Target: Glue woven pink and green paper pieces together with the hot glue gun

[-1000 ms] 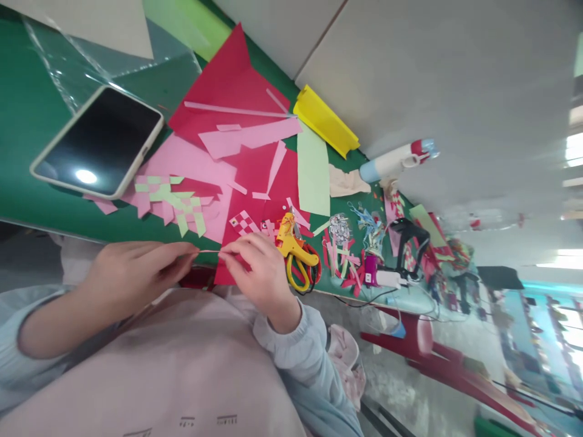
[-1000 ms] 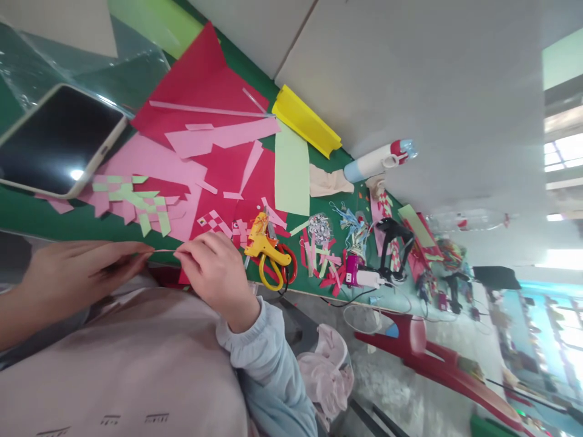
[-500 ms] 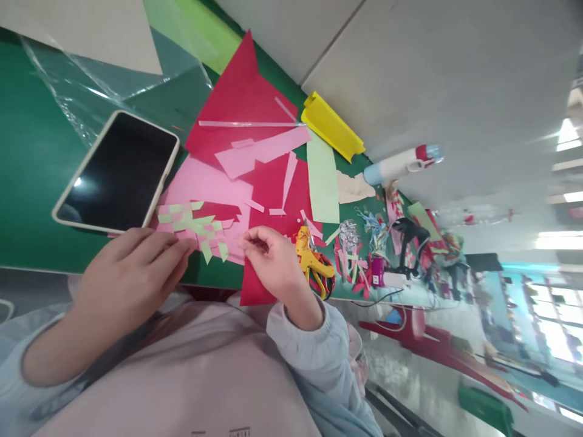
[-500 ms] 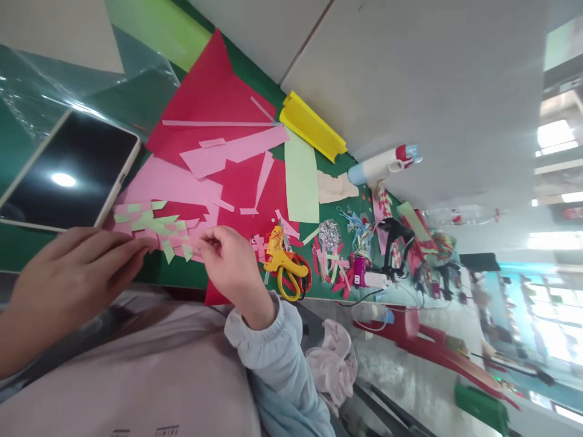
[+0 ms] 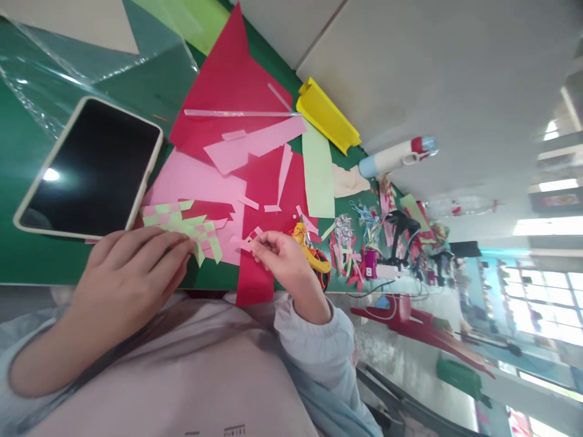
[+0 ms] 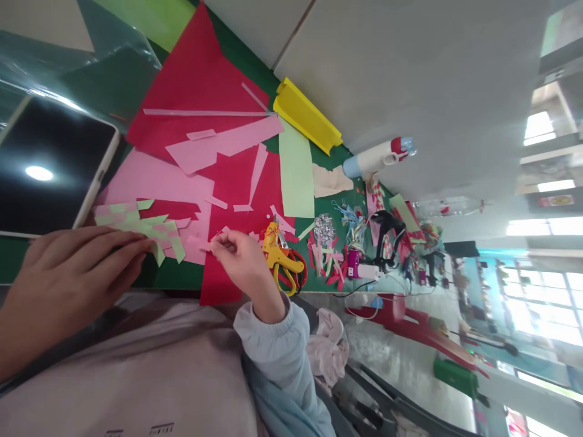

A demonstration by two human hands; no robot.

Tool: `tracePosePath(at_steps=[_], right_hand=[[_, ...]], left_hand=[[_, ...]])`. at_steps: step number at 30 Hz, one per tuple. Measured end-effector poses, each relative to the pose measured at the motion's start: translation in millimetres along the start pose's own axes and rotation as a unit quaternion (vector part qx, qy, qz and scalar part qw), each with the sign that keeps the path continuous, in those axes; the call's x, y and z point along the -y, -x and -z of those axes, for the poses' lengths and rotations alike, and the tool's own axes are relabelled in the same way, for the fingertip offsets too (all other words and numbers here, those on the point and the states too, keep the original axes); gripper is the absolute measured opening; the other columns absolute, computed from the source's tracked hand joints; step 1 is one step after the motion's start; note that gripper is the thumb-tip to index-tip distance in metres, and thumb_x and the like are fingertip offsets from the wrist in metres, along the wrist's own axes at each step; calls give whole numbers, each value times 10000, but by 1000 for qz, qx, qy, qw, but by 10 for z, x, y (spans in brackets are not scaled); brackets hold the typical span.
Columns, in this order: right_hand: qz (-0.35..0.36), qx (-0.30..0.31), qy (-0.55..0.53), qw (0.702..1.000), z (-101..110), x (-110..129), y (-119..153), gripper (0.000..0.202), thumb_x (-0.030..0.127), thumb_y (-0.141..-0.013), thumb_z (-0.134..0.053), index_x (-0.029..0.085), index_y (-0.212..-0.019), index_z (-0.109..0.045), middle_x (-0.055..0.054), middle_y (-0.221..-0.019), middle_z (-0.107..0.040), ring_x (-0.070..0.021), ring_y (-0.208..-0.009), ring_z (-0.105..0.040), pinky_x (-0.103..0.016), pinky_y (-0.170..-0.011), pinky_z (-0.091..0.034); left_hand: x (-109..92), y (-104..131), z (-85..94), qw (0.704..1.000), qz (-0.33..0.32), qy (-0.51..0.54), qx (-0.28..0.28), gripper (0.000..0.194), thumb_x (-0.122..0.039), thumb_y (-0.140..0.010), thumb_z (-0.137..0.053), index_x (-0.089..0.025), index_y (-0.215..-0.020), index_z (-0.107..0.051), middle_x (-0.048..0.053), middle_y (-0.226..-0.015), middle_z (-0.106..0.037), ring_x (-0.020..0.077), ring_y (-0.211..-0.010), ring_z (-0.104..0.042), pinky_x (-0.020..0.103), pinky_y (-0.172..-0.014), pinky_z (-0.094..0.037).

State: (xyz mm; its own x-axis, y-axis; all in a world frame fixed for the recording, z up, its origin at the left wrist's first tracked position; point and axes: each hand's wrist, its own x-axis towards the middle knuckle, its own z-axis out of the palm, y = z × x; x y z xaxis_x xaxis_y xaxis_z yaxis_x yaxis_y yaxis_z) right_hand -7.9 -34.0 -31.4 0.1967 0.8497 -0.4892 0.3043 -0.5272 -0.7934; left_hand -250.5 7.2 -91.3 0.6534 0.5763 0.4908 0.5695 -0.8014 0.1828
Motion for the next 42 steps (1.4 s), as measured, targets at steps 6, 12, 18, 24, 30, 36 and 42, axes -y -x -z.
tracePosePath(at_steps=[6,12,18,24,30,36,42], right_hand=[[-20,12,104,994,-138,-37,-58,181,335,-848,-630,199,-729,-612,3,-684,-642,-144,-679,-606,-267,-655,-453],[-55,19,211,976,-217,114,-159,236,300,-889,-622,192,-680,-615,5,-696,-683,-139,-710,-634,-260,-704,-429],[-56,18,264,963,-232,183,-169,215,308,-899,-612,189,-725,-656,5,-715,-698,-130,-699,-628,-249,-715,-422],[-42,12,279,959,-268,171,-172,235,315,-896,-604,198,-695,-633,3,-717,-694,-133,-674,-599,-266,-676,-393],[-15,-9,288,957,-283,150,-156,266,317,-875,-610,210,-632,-583,-5,-669,-659,-144,-640,-568,-281,-629,-377],[-9,-27,297,954,-306,171,-136,242,287,-848,-588,209,-619,-584,-18,-687,-671,-152,-661,-591,-286,-632,-382],[-19,-24,282,959,-337,187,-149,278,333,-841,-651,212,-598,-594,-16,-668,-678,-155,-647,-606,-290,-634,-396]], left_hand=[[-53,43,-99,997,-57,41,15,345,-134,-881,-642,-110,-1226,-630,134,-1143,-741,317,-1056,-658,469,-911,-515],[-76,31,-168,997,-67,34,26,318,-167,-922,-594,-92,-1228,-634,154,-1166,-717,307,-1097,-649,459,-950,-529],[-98,15,-146,998,-46,15,38,283,-191,-942,-565,-128,-1204,-650,137,-1150,-696,309,-1058,-634,435,-878,-531],[-113,-36,-139,998,-48,12,48,319,-200,-938,-535,-141,-1228,-654,135,-1115,-694,307,-1047,-623,423,-854,-513],[-98,-66,-129,996,-59,0,60,326,-184,-900,-542,-160,-1190,-688,139,-1087,-702,316,-1011,-626,434,-826,-512],[-122,-103,-111,994,-71,-39,75,313,-162,-898,-535,-149,-1162,-704,137,-1051,-698,322,-990,-613,428,-793,-508],[-152,-109,-104,990,-80,-57,97,341,-112,-889,-509,-157,-1167,-702,141,-1052,-692,327,-1022,-605,427,-815,-502]])
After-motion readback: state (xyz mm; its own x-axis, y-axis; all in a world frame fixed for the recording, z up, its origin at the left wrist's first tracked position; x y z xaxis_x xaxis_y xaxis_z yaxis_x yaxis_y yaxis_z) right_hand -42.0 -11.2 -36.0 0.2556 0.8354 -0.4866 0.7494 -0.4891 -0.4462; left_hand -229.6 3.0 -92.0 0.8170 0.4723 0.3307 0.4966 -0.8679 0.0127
